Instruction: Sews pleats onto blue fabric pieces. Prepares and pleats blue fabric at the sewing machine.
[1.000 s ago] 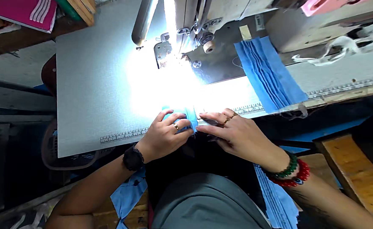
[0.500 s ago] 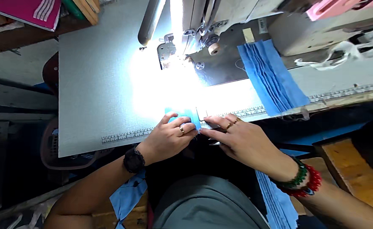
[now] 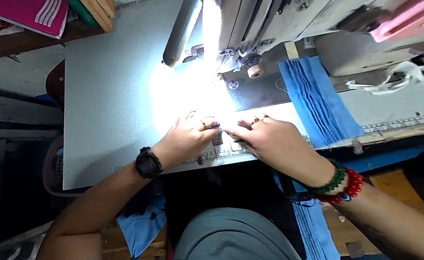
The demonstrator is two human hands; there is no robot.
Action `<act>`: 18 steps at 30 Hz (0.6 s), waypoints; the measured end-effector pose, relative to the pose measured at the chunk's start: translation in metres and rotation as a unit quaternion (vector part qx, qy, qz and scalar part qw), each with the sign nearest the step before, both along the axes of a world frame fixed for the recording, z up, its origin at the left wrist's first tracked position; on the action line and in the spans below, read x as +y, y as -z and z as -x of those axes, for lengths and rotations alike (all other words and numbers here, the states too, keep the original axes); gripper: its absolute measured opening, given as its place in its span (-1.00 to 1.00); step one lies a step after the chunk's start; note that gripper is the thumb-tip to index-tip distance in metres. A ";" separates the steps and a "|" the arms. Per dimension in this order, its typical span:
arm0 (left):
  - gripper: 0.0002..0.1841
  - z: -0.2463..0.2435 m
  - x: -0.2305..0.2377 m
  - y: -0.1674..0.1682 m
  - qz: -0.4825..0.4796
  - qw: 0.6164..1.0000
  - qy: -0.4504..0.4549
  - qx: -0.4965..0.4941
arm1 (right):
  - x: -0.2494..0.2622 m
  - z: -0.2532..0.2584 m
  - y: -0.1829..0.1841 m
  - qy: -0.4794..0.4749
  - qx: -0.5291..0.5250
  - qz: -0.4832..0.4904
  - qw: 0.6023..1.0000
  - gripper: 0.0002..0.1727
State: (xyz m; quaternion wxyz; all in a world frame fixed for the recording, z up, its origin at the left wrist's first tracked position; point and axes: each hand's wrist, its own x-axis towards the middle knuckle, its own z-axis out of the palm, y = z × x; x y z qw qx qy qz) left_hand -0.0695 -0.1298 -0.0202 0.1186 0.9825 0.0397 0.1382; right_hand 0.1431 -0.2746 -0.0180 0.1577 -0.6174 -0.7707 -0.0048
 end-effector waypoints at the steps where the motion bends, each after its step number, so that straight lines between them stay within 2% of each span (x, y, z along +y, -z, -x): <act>1: -0.69 -0.002 0.006 0.001 0.003 1.000 -0.003 0.002 | 0.006 -0.001 -0.001 0.005 -0.005 0.000 1.000 -0.55; 5: -0.69 -0.011 0.028 0.002 0.010 1.000 -0.005 -0.006 | 0.028 -0.008 -0.005 0.011 -0.032 0.015 0.999 -0.69; 10: -0.72 -0.022 0.058 0.002 0.015 1.000 -0.008 -0.025 | 0.051 -0.013 -0.006 0.033 -0.023 0.014 0.999 -0.65; 14: -0.72 -0.033 0.081 0.006 -0.005 0.999 -0.024 -0.039 | 0.052 -0.012 -0.009 0.062 0.016 0.017 0.998 -0.67; 18: -0.69 -0.040 0.099 0.008 -0.014 0.998 -0.043 -0.040 | 0.038 -0.004 -0.004 0.088 -0.014 0.010 0.996 -0.73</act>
